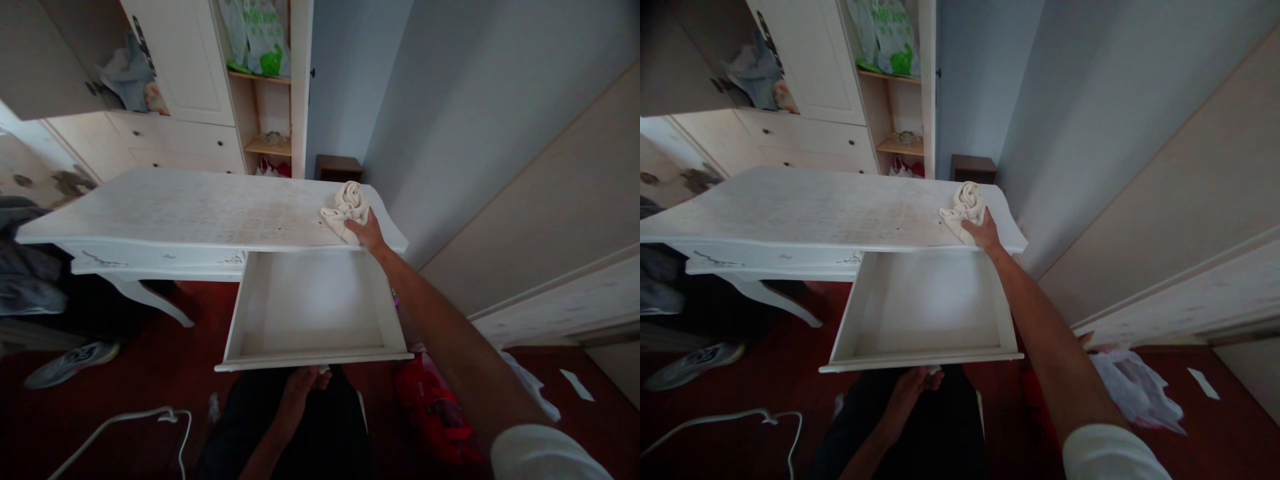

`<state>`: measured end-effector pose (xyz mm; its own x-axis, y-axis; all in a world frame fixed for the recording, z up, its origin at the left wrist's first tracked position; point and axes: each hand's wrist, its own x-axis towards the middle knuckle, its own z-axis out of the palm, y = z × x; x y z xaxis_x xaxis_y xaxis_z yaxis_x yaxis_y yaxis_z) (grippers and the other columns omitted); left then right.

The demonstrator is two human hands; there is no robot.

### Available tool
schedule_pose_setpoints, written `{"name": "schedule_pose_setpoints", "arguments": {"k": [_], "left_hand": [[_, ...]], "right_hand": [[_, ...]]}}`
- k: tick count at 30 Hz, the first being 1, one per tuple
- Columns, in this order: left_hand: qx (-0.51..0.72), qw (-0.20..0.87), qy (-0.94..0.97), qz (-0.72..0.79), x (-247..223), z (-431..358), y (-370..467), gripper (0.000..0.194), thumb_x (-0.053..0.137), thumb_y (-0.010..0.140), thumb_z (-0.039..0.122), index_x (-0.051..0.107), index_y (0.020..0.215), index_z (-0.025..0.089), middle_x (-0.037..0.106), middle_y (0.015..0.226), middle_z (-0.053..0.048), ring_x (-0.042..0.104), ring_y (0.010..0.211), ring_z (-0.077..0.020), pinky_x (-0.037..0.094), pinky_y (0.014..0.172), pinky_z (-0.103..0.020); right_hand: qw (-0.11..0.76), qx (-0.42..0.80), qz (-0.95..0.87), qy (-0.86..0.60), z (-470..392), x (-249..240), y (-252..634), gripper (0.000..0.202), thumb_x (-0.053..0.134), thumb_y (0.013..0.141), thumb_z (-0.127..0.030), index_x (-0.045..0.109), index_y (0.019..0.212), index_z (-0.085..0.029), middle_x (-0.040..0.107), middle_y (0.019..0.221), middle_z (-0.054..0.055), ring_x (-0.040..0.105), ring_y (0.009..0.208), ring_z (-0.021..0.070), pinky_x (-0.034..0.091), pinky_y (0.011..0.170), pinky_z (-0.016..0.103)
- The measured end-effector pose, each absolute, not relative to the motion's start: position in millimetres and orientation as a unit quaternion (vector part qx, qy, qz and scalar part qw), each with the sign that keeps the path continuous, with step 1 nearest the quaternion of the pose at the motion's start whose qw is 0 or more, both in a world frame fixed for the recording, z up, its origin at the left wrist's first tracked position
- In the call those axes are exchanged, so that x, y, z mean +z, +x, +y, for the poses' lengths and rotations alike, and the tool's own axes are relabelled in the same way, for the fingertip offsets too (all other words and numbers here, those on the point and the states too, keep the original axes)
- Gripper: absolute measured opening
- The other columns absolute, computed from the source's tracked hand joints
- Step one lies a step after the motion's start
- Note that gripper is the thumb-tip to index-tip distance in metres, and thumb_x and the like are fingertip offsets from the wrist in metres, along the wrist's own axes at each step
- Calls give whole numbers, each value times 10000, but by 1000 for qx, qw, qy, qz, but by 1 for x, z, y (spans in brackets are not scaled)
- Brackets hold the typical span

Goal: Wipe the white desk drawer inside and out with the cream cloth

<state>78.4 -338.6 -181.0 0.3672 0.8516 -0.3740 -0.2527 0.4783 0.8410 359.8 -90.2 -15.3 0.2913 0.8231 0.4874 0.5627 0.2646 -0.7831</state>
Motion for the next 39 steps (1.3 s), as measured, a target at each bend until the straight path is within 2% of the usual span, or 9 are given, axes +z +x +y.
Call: {"name": "schedule_pose_setpoints", "arguments": {"k": [5,13,18,23,29,36,39], "left_hand": [[382,744,342,428,-175,-342,81,597,699,673,682,753,865,120,761,826,-117,677,762,-232,506,780,-367],[376,763,318,419,-148,-339,82,605,709,666,675,745,856,102,754,817,-135,671,720,-228,502,750,-366],[362,788,334,371,-137,-334,79,605,670,703,686,746,804,94,750,817,-150,674,757,-257,491,786,-391],[360,787,350,359,-132,-332,81,558,637,773,640,741,844,97,748,878,-147,672,796,-253,477,813,-386],[383,801,324,328,-126,-324,87,490,678,775,583,732,890,110,750,884,-125,682,796,-239,499,792,-370],[402,784,323,347,-123,-308,90,510,703,742,595,726,859,99,750,844,-126,684,776,-240,514,773,-368],[410,781,318,347,-123,-301,91,498,702,751,585,724,863,100,751,848,-122,681,768,-224,514,770,-352]], "right_hand": [[556,169,-595,-555,-84,-23,368,721,663,715,-538,482,1315,-181,630,1254,108,608,1121,272,463,1004,487],[525,140,-618,-568,-81,-26,370,808,579,780,-597,354,1426,-166,584,1322,130,582,1175,270,452,1028,486],[538,156,-601,-570,-83,-22,368,785,625,748,-575,399,1382,-172,604,1288,135,596,1145,287,471,1000,508],[548,158,-596,-565,-86,-21,366,755,650,732,-548,428,1351,-177,608,1284,122,604,1129,275,484,993,492],[551,162,-594,-564,-87,-19,365,741,655,719,-518,443,1332,-161,608,1276,129,601,1129,274,473,1004,484],[524,146,-614,-572,-82,-23,367,793,604,746,-568,358,1397,-188,563,1334,137,555,1185,310,415,1030,554],[532,148,-608,-570,-83,-24,367,794,624,736,-562,371,1393,-196,577,1316,124,565,1172,304,416,1034,547]]}}
